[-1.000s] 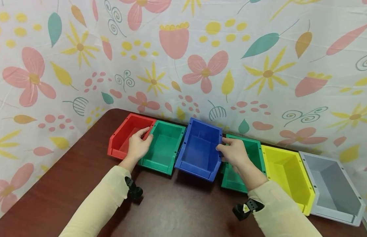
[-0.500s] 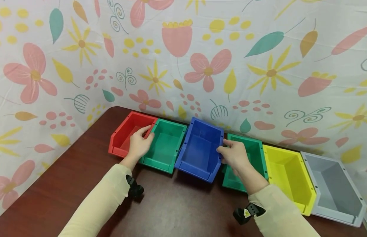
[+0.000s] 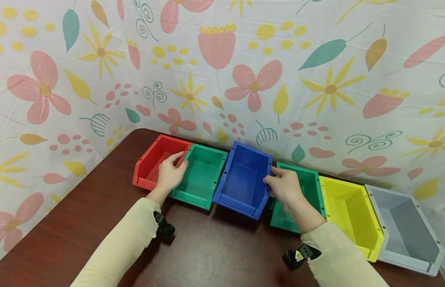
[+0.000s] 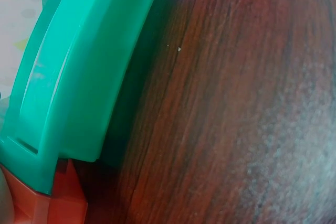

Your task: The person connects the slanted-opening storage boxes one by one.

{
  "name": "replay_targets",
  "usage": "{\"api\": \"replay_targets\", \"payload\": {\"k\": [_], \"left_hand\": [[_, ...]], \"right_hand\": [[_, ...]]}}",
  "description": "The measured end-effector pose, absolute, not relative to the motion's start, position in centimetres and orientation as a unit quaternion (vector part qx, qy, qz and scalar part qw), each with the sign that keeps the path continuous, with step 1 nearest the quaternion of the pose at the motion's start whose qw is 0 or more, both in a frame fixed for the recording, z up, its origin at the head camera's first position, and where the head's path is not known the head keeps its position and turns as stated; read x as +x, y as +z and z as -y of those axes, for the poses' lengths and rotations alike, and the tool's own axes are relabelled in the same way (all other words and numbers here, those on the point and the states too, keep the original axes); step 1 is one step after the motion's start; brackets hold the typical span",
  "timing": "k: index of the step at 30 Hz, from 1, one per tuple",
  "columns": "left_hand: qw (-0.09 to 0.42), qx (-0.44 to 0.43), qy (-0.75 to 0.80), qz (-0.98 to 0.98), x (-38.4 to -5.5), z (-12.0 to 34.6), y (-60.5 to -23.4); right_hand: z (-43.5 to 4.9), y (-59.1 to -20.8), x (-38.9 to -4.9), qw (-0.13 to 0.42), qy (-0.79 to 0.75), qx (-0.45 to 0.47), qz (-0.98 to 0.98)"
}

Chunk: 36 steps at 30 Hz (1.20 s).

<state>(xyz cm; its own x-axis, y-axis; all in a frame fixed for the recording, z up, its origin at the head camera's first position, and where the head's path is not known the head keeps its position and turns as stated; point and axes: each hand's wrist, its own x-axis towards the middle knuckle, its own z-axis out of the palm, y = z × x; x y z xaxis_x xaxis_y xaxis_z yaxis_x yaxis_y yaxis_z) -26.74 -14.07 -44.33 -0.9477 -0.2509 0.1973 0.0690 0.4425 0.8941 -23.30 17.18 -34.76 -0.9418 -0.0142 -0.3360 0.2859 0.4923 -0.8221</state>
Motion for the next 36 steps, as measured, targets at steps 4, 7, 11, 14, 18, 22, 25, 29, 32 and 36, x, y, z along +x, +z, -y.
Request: {"api": "replay_targets", "payload": {"k": [4,7,11,14,18,22,25,29,32,36], "left_hand": [[0.149,0.051,-0.528,0.835,-26.7,14.0,-44.3],[0.148,0.047,-0.531,0.833,-26.8,13.9,-44.1],[0.147,0.044,-0.530,0.834,-26.8,13.9,-43.9],[0.148,0.043,-0.525,0.837,-26.9,13.8,-43.8],[0.144,0.041,-0.523,0.839,-26.9,13.7,-43.9],[0.140,0.046,-0.520,0.842,-26.9,14.0,-44.2],[0.145,0.054,-0.517,0.842,-26.7,14.3,-44.3],[0.142,0.058,-0.524,0.838,-26.6,14.3,-44.2],[0.135,0.058,-0.531,0.835,-26.5,14.1,-44.3],[0.137,0.060,-0.534,0.832,-26.4,13.9,-44.3]], "right_hand": [[-17.2,-34.6,-23.6,0.151,-0.484,0.082,-0.858],[-17.3,-34.5,-23.7,0.152,-0.480,0.080,-0.861],[-17.1,-34.1,-23.6,0.147,-0.486,0.081,-0.858],[-17.0,-33.7,-23.5,0.141,-0.483,0.077,-0.861],[-16.6,-33.2,-23.4,0.136,-0.461,0.050,-0.876],[-16.1,-33.3,-23.6,0.132,-0.406,0.020,-0.904],[-15.9,-33.7,-23.9,0.136,-0.378,0.007,-0.916],[-16.1,-34.0,-24.0,0.135,-0.358,-0.005,-0.924],[-16.1,-34.3,-23.9,0.096,-0.312,-0.032,-0.945],[-15.3,-34.6,-24.1,0.021,-0.254,-0.108,-0.961]]}}
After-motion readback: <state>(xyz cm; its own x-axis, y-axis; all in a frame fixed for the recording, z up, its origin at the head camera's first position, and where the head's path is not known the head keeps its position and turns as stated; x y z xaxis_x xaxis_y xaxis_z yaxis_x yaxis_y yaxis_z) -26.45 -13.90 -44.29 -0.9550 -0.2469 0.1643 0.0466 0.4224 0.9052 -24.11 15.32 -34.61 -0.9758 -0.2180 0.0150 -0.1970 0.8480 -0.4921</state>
